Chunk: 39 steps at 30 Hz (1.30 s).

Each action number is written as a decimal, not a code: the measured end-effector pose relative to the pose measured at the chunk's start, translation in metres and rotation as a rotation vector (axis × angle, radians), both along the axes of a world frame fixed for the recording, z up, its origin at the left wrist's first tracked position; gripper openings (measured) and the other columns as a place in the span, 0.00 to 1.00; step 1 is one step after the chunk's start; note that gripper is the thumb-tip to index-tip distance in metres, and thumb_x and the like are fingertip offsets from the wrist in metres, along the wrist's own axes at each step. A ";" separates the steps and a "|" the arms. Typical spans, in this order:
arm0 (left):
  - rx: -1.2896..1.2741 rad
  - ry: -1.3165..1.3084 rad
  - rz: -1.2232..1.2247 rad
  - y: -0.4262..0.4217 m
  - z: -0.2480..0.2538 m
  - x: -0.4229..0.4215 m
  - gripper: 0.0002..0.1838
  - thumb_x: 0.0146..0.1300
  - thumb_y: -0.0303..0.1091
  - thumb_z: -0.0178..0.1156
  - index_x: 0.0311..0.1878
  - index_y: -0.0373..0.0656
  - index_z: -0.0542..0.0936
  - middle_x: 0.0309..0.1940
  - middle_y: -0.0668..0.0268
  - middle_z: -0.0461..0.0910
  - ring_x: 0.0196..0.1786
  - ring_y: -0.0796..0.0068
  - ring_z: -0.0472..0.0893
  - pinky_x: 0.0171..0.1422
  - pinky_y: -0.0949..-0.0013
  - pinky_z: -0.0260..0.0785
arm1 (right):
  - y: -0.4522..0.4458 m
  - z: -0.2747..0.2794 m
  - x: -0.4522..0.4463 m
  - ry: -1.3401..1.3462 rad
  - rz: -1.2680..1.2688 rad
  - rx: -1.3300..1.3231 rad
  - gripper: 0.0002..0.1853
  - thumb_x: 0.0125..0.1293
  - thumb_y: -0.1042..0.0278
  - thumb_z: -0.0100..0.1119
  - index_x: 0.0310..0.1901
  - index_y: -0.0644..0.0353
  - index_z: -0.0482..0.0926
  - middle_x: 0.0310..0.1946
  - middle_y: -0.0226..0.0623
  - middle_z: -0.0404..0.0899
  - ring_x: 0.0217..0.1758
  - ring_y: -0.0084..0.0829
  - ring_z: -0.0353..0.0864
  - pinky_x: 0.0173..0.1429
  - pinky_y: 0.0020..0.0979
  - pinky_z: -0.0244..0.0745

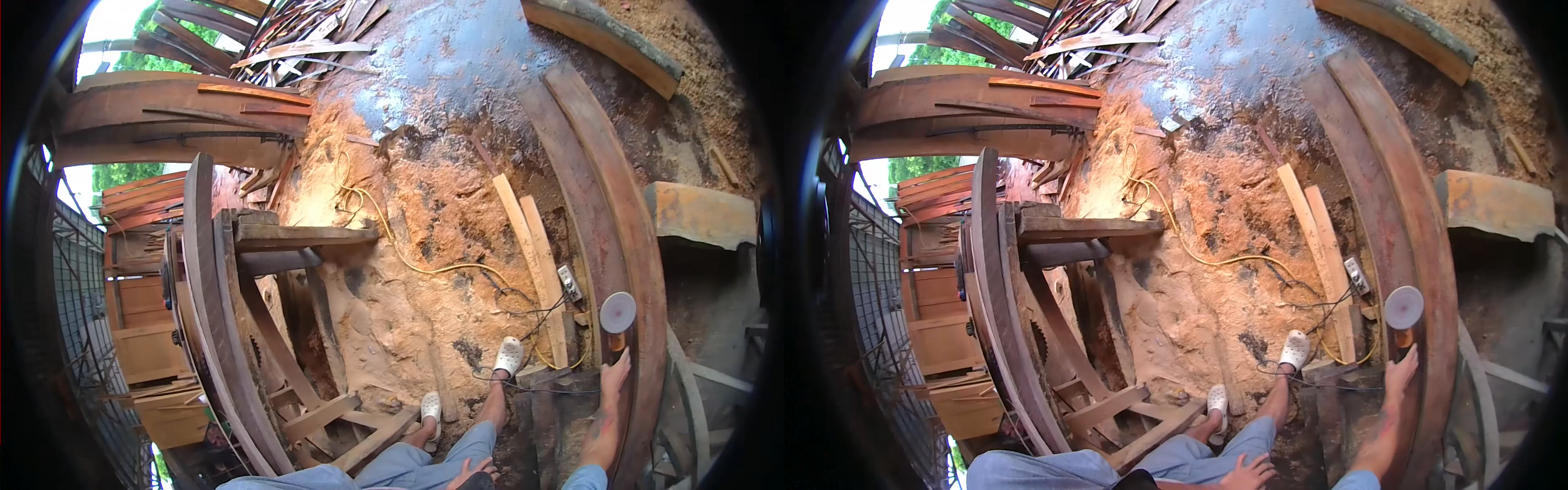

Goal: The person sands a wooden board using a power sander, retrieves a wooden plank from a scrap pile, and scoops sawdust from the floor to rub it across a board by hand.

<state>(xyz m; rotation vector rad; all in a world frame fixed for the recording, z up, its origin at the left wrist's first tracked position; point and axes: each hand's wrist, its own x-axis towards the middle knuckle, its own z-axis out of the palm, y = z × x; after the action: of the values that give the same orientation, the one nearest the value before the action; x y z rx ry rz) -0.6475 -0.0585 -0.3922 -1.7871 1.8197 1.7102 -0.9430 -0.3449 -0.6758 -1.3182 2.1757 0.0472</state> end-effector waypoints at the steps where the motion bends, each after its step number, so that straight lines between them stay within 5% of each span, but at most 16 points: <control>1: 0.027 0.001 0.021 -0.006 0.005 0.002 0.27 0.55 0.36 0.63 0.61 0.44 0.76 0.61 0.56 0.73 0.75 0.49 0.65 0.68 0.36 0.65 | 0.016 0.007 0.003 0.037 -0.015 -0.027 0.50 0.52 0.78 0.69 0.77 0.66 0.55 0.71 0.59 0.65 0.73 0.58 0.64 0.77 0.49 0.61; 5: -0.048 0.040 0.007 -0.021 0.009 0.015 0.31 0.50 0.36 0.65 0.62 0.44 0.76 0.62 0.55 0.72 0.72 0.51 0.68 0.65 0.55 0.72 | 0.100 0.029 0.008 0.018 -0.152 -0.081 0.52 0.48 0.77 0.68 0.77 0.68 0.53 0.69 0.65 0.64 0.72 0.63 0.63 0.78 0.54 0.57; 7: -0.023 0.097 0.041 -0.026 0.006 0.026 0.31 0.51 0.36 0.66 0.62 0.45 0.76 0.62 0.53 0.72 0.72 0.47 0.68 0.68 0.49 0.70 | 0.134 0.082 0.031 0.010 -0.157 0.071 0.47 0.52 0.75 0.63 0.75 0.71 0.56 0.67 0.69 0.65 0.72 0.63 0.64 0.77 0.54 0.57; 9: 0.187 0.038 -0.257 -0.034 -0.001 0.045 0.44 0.67 0.57 0.58 0.80 0.45 0.56 0.78 0.56 0.58 0.82 0.52 0.54 0.72 0.20 0.47 | 0.178 0.125 0.051 -0.101 -0.162 0.211 0.45 0.50 0.74 0.61 0.73 0.76 0.59 0.69 0.72 0.64 0.75 0.64 0.61 0.81 0.48 0.54; 10: 0.164 0.045 -0.254 -0.034 -0.010 0.057 0.44 0.67 0.57 0.58 0.80 0.45 0.56 0.78 0.56 0.58 0.82 0.52 0.54 0.72 0.20 0.47 | 0.222 0.122 0.057 -0.137 -0.184 0.203 0.46 0.48 0.72 0.64 0.72 0.76 0.61 0.69 0.70 0.65 0.77 0.62 0.61 0.82 0.46 0.54; 13: 0.178 0.128 0.069 -0.023 -0.024 0.096 0.47 0.69 0.66 0.53 0.77 0.36 0.58 0.75 0.44 0.64 0.79 0.48 0.60 0.80 0.45 0.54 | 0.273 0.186 0.090 -0.294 -0.248 0.583 0.33 0.45 0.60 0.73 0.54 0.71 0.81 0.54 0.61 0.82 0.61 0.56 0.80 0.65 0.48 0.75; 15: 0.549 0.025 0.201 -0.066 0.025 0.139 0.48 0.68 0.68 0.52 0.76 0.35 0.61 0.73 0.40 0.66 0.78 0.47 0.62 0.81 0.57 0.53 | 0.282 0.226 0.116 -0.516 -0.032 0.727 0.24 0.61 0.53 0.63 0.52 0.64 0.84 0.42 0.50 0.88 0.31 0.44 0.87 0.38 0.48 0.81; 17: 0.665 -0.286 -0.139 -0.076 0.025 0.181 0.48 0.67 0.68 0.53 0.76 0.37 0.61 0.73 0.40 0.66 0.78 0.43 0.62 0.79 0.48 0.57 | 0.288 0.217 0.129 -0.622 -0.031 0.954 0.19 0.59 0.57 0.64 0.46 0.64 0.86 0.45 0.52 0.87 0.38 0.44 0.87 0.43 0.47 0.80; 18: 0.680 -0.417 -0.377 -0.114 0.065 0.202 0.47 0.67 0.67 0.53 0.77 0.38 0.61 0.74 0.40 0.64 0.78 0.42 0.62 0.78 0.43 0.58 | 0.275 0.217 0.131 -0.624 0.093 0.912 0.21 0.57 0.57 0.66 0.46 0.65 0.86 0.46 0.52 0.86 0.42 0.45 0.86 0.47 0.46 0.79; 22: 0.344 -0.433 0.238 -0.116 0.038 0.254 0.50 0.63 0.68 0.59 0.79 0.45 0.58 0.79 0.45 0.56 0.80 0.40 0.57 0.76 0.29 0.55 | 0.211 0.187 0.133 -0.474 0.533 0.550 0.29 0.45 0.55 0.73 0.48 0.67 0.85 0.49 0.54 0.86 0.57 0.48 0.85 0.63 0.42 0.78; 23: 0.286 -0.395 0.485 -0.119 0.031 0.264 0.52 0.61 0.68 0.61 0.80 0.47 0.57 0.80 0.46 0.53 0.81 0.39 0.54 0.76 0.27 0.53 | 0.201 0.164 0.134 -0.434 0.418 0.410 0.23 0.52 0.59 0.68 0.51 0.56 0.88 0.55 0.51 0.83 0.57 0.52 0.83 0.64 0.44 0.78; 24: 0.276 -0.384 0.501 -0.133 0.034 0.271 0.52 0.61 0.68 0.61 0.80 0.47 0.57 0.80 0.46 0.53 0.81 0.39 0.54 0.76 0.27 0.53 | 0.131 0.256 0.169 -0.338 0.097 0.396 0.23 0.51 0.59 0.68 0.49 0.58 0.88 0.50 0.48 0.87 0.54 0.47 0.85 0.61 0.42 0.79; 27: 0.349 -0.433 0.400 -0.190 0.037 0.287 0.57 0.56 0.74 0.62 0.79 0.44 0.58 0.78 0.35 0.52 0.80 0.33 0.52 0.80 0.34 0.49 | 0.040 0.266 0.177 -0.329 0.116 0.240 0.21 0.51 0.58 0.71 0.42 0.66 0.88 0.40 0.50 0.89 0.46 0.43 0.89 0.55 0.38 0.80; 34: 0.401 -0.273 0.247 -0.360 0.026 0.369 0.56 0.55 0.70 0.66 0.81 0.57 0.54 0.84 0.52 0.36 0.81 0.28 0.41 0.74 0.20 0.46 | -0.125 0.332 0.270 -0.247 0.003 0.183 0.24 0.50 0.58 0.69 0.46 0.68 0.86 0.45 0.54 0.87 0.53 0.44 0.87 0.59 0.39 0.79; 36: 0.345 -0.366 0.120 -0.415 0.047 0.394 0.48 0.56 0.64 0.66 0.77 0.53 0.65 0.81 0.45 0.52 0.79 0.33 0.56 0.71 0.20 0.54 | -0.162 0.322 0.308 -0.160 0.114 0.242 0.26 0.53 0.51 0.70 0.46 0.65 0.87 0.46 0.53 0.87 0.51 0.39 0.87 0.57 0.37 0.79; 39: 0.227 -0.029 -0.066 -0.456 -0.035 0.438 0.33 0.59 0.55 0.64 0.65 0.48 0.80 0.65 0.41 0.75 0.67 0.40 0.77 0.65 0.25 0.65 | -0.167 0.244 0.332 -0.371 0.463 0.371 0.30 0.61 0.40 0.65 0.52 0.60 0.86 0.48 0.48 0.87 0.54 0.40 0.86 0.60 0.37 0.76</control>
<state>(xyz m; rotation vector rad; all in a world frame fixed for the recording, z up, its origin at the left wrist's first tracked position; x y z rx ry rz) -0.2095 -0.5142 -0.4273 -1.6353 1.5815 1.7744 -0.6114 -0.5116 -0.4319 -1.4452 1.4406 0.3415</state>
